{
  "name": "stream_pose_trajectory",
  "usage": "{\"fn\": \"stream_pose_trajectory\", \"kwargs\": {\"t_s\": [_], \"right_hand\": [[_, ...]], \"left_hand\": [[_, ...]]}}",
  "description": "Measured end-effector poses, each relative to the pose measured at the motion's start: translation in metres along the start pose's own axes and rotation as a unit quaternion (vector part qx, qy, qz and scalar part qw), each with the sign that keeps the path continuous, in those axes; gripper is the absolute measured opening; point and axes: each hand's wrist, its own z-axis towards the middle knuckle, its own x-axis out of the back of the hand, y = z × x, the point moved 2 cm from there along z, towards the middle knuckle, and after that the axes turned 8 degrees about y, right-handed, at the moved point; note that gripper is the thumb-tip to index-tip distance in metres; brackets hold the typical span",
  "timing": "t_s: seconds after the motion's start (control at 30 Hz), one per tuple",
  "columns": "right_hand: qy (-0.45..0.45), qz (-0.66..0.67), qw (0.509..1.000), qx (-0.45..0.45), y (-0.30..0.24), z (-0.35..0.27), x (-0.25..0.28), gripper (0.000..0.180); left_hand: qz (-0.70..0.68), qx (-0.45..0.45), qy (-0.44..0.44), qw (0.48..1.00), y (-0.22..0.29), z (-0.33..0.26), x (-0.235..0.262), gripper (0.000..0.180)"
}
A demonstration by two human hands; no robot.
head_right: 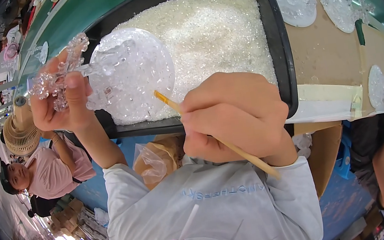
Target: Applying decorative beads or crystals to transparent plastic lighting fixture components using a brush and an adhesive.
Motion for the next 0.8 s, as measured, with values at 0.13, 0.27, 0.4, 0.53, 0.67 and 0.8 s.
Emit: {"fn": "stream_pose_trajectory", "kwargs": {"t_s": [0.13, 0.27, 0.4, 0.53, 0.67, 0.8], "right_hand": [[0.013, 0.001, 0.999, 0.031, 0.002, -0.001, 0.002, 0.019], [0.025, 0.003, 0.998, 0.052, 0.004, -0.001, 0.001, 0.018], [0.003, -0.009, 0.998, 0.054, 0.002, -0.001, 0.0, 0.018], [-0.001, -0.017, 0.998, 0.067, 0.001, 0.001, 0.0, 0.02], [-0.008, -0.021, 0.997, 0.078, 0.0, 0.001, 0.004, 0.021], [-0.029, -0.036, 0.997, 0.068, 0.0, 0.0, -0.002, 0.023]], "left_hand": [[-0.006, 0.001, 0.015, 1.0, 0.0, -0.002, -0.001, 0.03], [0.008, 0.003, 0.018, 1.0, 0.001, -0.002, -0.003, 0.029], [-0.006, -0.013, 0.028, 0.999, 0.003, -0.003, -0.005, 0.029], [0.015, -0.02, 0.016, 1.0, 0.01, -0.002, -0.004, 0.028], [0.116, -0.043, -0.032, 0.992, 0.022, -0.001, -0.009, 0.024], [0.13, -0.1, -0.019, 0.986, 0.024, -0.007, -0.011, 0.023]]}}
